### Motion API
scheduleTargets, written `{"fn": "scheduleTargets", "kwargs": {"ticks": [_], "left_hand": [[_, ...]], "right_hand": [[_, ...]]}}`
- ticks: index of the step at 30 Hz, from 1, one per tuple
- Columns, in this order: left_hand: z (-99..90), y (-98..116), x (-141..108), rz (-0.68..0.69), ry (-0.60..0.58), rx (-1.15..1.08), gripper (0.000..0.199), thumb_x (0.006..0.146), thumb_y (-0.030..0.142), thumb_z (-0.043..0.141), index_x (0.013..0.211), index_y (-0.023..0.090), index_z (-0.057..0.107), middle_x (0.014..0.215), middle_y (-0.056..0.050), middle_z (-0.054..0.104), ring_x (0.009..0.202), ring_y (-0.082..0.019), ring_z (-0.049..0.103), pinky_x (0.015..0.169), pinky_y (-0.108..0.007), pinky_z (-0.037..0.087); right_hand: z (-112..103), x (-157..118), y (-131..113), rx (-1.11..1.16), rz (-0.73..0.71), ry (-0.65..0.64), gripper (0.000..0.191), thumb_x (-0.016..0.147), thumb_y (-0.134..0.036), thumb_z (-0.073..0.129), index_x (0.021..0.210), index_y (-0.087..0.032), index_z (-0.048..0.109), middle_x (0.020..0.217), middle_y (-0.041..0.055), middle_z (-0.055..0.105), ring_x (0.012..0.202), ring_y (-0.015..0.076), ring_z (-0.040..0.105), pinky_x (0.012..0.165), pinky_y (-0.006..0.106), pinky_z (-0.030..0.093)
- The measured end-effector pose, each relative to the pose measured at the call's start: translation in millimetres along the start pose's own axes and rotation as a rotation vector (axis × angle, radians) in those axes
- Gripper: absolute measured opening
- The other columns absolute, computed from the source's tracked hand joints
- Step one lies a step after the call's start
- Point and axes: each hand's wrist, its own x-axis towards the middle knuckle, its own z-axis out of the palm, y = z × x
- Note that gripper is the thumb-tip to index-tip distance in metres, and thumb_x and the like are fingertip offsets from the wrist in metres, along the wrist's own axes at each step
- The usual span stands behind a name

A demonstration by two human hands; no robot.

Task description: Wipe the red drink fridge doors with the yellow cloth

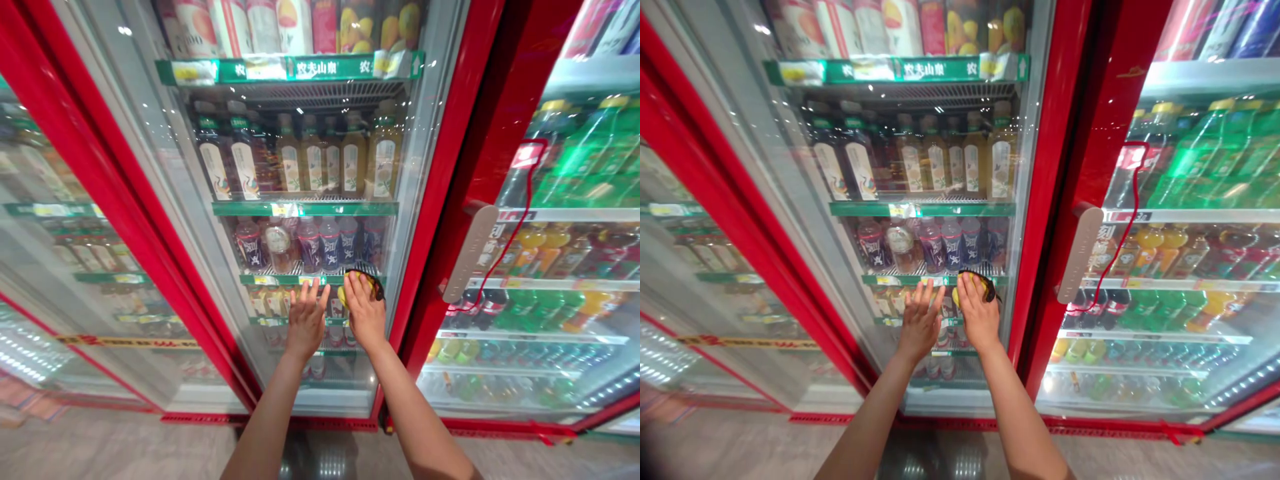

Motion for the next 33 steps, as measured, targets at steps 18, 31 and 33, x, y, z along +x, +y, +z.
{"fn": "scheduleTargets", "kwargs": {"ticks": [18,31,33], "left_hand": [[-24.1,-57,-8,-0.031,0.027,0.036,0.086,0.091,0.012,0.059,0.164,0.022,0.015,0.172,-0.016,0.009,0.159,-0.033,0.007,0.126,-0.060,0.023],[-52.5,-91,-18,-0.167,-0.169,0.081,0.086,0.085,0.021,0.071,0.161,0.021,0.030,0.170,-0.020,0.013,0.156,-0.040,0.019,0.122,-0.063,0.027],[-54.4,-97,-22,-0.164,-0.168,0.076,0.087,0.085,0.021,0.071,0.161,0.022,0.030,0.170,-0.020,0.012,0.156,-0.040,0.019,0.122,-0.062,0.027]], "right_hand": [[5,-5,-24,0.021,-0.073,-0.021,0.074,0.091,-0.002,0.040,0.161,-0.025,0.031,0.153,0.0081,0.055,0.144,0.0221,0.045,0.119,0.047,0.033],[26,29,-101,0.083,-0.068,-0.021,0.079,0.090,-0.002,0.040,0.163,-0.025,0.022,0.156,0.0090,0.052,0.146,0.0235,0.042,0.119,0.050,0.031],[24,7,-86,0.069,-0.085,-0.064,0.081,0.088,0.000,0.040,0.163,-0.025,0.024,0.155,0.0094,0.054,0.145,0.0231,0.044,0.120,0.049,0.030]]}}
